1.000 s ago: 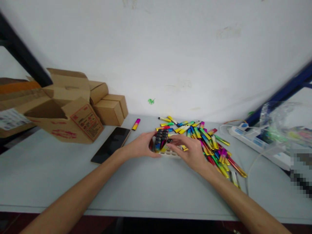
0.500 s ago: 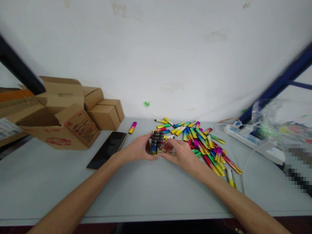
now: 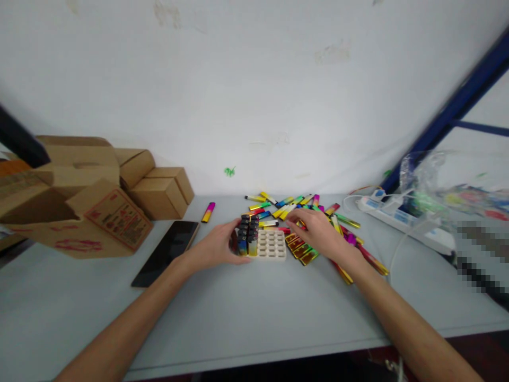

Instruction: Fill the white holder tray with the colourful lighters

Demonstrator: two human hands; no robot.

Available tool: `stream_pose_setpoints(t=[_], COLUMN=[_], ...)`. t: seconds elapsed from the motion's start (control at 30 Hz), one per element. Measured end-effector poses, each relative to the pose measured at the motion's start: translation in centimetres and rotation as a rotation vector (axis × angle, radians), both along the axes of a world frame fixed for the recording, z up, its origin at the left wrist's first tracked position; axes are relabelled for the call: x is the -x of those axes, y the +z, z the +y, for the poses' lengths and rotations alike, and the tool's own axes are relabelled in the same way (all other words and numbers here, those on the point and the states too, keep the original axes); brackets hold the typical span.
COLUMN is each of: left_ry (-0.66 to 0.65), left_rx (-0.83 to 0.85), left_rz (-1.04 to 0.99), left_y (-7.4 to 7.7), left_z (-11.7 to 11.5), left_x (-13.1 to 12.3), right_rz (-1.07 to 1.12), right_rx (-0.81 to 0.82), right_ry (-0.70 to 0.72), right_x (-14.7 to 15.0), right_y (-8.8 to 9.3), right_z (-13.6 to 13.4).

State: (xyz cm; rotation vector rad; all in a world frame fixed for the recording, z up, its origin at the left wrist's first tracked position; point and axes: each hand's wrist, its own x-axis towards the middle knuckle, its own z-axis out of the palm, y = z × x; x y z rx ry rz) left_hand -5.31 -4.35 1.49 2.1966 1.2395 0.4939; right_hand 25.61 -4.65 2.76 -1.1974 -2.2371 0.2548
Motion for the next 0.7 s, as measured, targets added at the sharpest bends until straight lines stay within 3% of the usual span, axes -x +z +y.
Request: stream_pose_setpoints(t=[0.2, 0.4, 0.7], left_ry=[-0.054, -0.153, -0.142], left_rx=[0.023, 0.030, 0.063], left_rz=[-0.011, -0.095, -0.137], left_y=[0.4, 0.2, -0.2], left_z=[0.0, 0.2, 0.2], left_x=[0.6, 1.1, 1.1], right_rz=[-0.238, -0.267, -0.241], right_rx=[0.083, 0.053, 0.127], right_ry=[0.042, 0.078, 0.140], right_x=[-1.0, 0.5, 1.1], right_y=[-1.3, -1.2, -1.6], right_z=[1.0, 1.4, 2.6])
